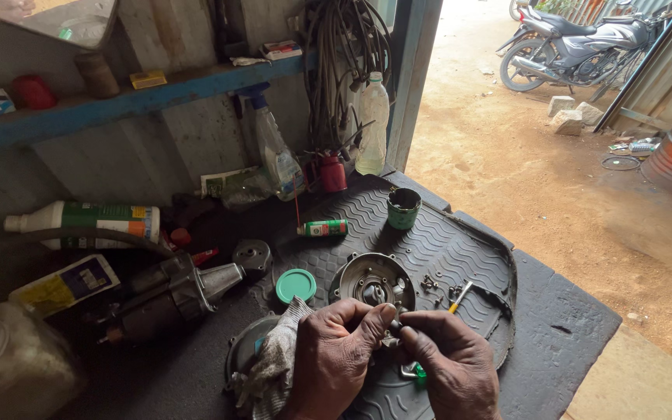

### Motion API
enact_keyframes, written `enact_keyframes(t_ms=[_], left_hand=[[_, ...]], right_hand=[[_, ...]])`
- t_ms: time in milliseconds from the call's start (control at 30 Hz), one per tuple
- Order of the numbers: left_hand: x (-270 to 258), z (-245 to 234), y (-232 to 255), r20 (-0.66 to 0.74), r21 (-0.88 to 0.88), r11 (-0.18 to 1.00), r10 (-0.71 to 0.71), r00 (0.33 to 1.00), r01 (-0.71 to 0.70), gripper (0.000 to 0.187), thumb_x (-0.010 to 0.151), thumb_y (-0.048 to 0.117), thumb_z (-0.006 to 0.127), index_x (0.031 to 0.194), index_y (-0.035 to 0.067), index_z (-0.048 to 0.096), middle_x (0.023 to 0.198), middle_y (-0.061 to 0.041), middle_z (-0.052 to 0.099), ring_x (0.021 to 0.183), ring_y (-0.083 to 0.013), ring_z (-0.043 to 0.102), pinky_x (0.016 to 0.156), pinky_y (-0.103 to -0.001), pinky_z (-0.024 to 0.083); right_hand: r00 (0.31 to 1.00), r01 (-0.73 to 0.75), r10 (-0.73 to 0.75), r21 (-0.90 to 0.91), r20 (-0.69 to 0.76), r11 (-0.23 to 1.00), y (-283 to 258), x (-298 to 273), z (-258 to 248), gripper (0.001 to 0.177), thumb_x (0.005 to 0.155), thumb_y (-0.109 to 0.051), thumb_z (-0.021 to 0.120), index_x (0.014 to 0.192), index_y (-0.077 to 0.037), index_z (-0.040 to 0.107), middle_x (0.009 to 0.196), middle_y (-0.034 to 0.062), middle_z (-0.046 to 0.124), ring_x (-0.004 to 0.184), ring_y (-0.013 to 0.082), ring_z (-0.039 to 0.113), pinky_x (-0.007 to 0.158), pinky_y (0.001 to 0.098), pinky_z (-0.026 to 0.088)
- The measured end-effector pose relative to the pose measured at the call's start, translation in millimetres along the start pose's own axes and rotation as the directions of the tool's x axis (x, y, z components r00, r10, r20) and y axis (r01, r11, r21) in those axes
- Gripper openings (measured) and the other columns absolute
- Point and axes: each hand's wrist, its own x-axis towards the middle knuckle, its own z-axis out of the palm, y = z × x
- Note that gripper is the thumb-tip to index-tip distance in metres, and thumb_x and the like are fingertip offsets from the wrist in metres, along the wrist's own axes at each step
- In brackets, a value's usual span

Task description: The person disassembles a small mechanical component, removes internal springs and parts, wipes down the housing with a cloth, and then begins to reassemble the unit.

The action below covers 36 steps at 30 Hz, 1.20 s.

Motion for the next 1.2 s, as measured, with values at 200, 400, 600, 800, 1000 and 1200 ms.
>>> enact_keyframes(t_ms=[200,400,600,800,1000,1200], left_hand=[[-6,2,-10,-0.029,0.159,0.987,-0.010,1.000,0.015,0.034,0.088,0.033,0.080,0.077,0.000,0.079,0.057,-0.005,0.069,0.054,-0.0060,0.055,0.049,-0.027,0.047],[-12,5,-8,-0.004,0.237,0.967,-0.092,0.996,0.090,0.033,0.084,0.040,0.076,0.086,0.007,0.081,0.061,-0.004,0.077,0.056,-0.0072,0.071,0.053,-0.026,0.056],[-29,6,-24,-0.018,0.365,0.927,-0.083,0.996,0.084,0.028,0.080,0.039,0.077,0.089,0.013,0.082,0.069,-0.007,0.078,0.060,-0.0134,0.076,0.059,-0.030,0.058],[-41,35,-61,0.239,0.447,0.803,0.319,0.917,-0.395,0.015,0.084,0.024,0.076,0.089,0.009,0.077,0.076,-0.008,0.074,0.071,-0.0210,0.077,0.065,-0.036,0.062],[2,87,-73,0.551,0.567,0.535,0.319,0.771,-0.626,0.020,0.096,0.022,0.066,0.093,0.002,0.069,0.091,-0.016,0.066,0.084,-0.0322,0.067,0.074,-0.047,0.054],[54,137,-106,0.572,0.797,0.259,-0.032,0.820,-0.546,0.020,0.093,0.015,0.060,0.099,0.003,0.075,0.092,-0.017,0.070,0.087,-0.0279,0.064,0.085,-0.047,0.043]], right_hand=[[0.993,0.120,-0.118,-0.058,0.032,0.991,29,-8,-5,0.025,0.081,0.010,0.074,0.106,0.008,0.072,0.094,0.0152,0.077,0.083,0.0166,0.074,0.078,0.0306,0.062],[0.999,-0.049,0.049,0.015,-0.007,0.999,58,-18,-31,0.028,0.083,0.012,0.074,0.110,0.008,0.073,0.087,0.0194,0.077,0.072,0.0240,0.071,0.066,0.0381,0.061],[0.958,0.008,-0.014,-0.022,-0.286,1.000,44,-18,-87,0.027,0.085,0.006,0.065,0.112,0.006,0.068,0.098,0.0189,0.078,0.081,0.0246,0.076,0.072,0.0398,0.065],[0.917,0.060,-0.107,-0.133,-0.384,0.989,62,-5,-136,0.026,0.091,0.003,0.068,0.117,0.008,0.067,0.101,0.0204,0.075,0.082,0.0225,0.071,0.075,0.0334,0.059],[0.913,0.062,-0.085,-0.069,-0.400,0.996,90,5,-161,0.030,0.090,0.003,0.068,0.119,0.006,0.065,0.101,0.0188,0.073,0.080,0.0216,0.072,0.073,0.0343,0.060],[0.921,0.044,-0.073,-0.084,-0.384,0.996,100,11,-178,0.031,0.089,0.004,0.067,0.120,0.006,0.065,0.105,0.0219,0.075,0.080,0.0243,0.073,0.070,0.0378,0.061]])
